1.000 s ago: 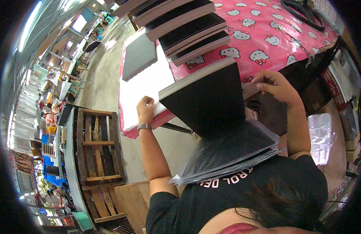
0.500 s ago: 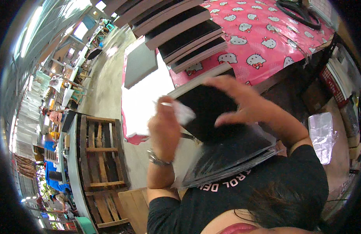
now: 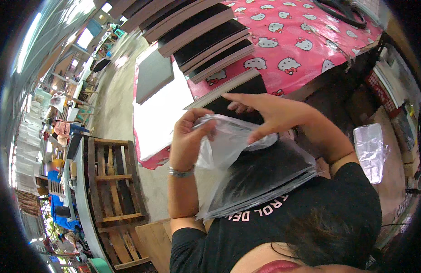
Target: The person places a stack of black booklets into plastic bags by hand.
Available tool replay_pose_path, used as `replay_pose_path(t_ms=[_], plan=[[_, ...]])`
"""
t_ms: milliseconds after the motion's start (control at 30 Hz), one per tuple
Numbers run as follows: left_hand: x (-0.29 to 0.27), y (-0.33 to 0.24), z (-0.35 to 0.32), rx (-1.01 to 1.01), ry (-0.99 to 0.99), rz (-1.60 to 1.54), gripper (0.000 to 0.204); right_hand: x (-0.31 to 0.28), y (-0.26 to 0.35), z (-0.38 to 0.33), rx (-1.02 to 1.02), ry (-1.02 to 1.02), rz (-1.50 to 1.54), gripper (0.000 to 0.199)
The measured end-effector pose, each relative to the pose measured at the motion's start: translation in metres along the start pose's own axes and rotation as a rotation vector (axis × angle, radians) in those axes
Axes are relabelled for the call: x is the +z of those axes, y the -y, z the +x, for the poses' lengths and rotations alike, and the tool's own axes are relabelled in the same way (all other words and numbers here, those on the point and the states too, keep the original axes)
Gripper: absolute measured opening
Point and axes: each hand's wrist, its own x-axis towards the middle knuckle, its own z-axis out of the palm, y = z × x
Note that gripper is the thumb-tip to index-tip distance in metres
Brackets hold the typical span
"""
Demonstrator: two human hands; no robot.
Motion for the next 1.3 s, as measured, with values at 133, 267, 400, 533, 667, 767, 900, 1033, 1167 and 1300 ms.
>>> replay_pose_path(t_ms=[133,267,400,533,667,767,900,1033,1167,1300], plan=[[0.03,0.006,0.003,0.21,-0.057,0.047,0.031,0.016,-0.008,0.017,0.137,-0.174,0.322,0.021],[0.023,0.015,0.001,0.152,-0.051,-0.141,0.04,0.017,-0.016,0.014,0.123,-0.298,0.406,0.019],[0.019,0.022,-0.002,0.137,-0.056,-0.049,0.04,0.017,-0.004,0.014,0.08,-0.262,0.345,0.019],[0.025,0.015,-0.004,0.084,0.017,-0.051,0.034,0.021,-0.011,0.019,0.157,-0.297,0.435,0.018],[0.027,0.017,-0.004,0.004,-0.028,-0.096,0.016,0.022,-0.009,0.018,0.111,-0.272,0.507,0.015],[0.03,0.021,-0.005,0.081,-0.104,-0.094,0.01,0.027,-0.008,0.017,0.13,-0.293,0.504,0.013],[0.03,0.023,-0.001,0.215,-0.147,-0.108,0.01,0.032,-0.004,0.017,0.097,-0.416,0.355,0.016],[0.042,0.023,0.0,0.315,-0.217,-0.044,0.015,0.034,-0.008,0.019,-0.059,-0.572,-0.103,0.017],[0.047,0.018,0.006,0.342,-0.245,-0.055,0.016,0.041,-0.012,0.022,-0.063,-0.499,0.278,0.017],[0.051,0.024,0.005,0.396,-0.364,-0.119,0.017,0.041,-0.005,0.018,-0.013,-0.552,0.211,0.015]])
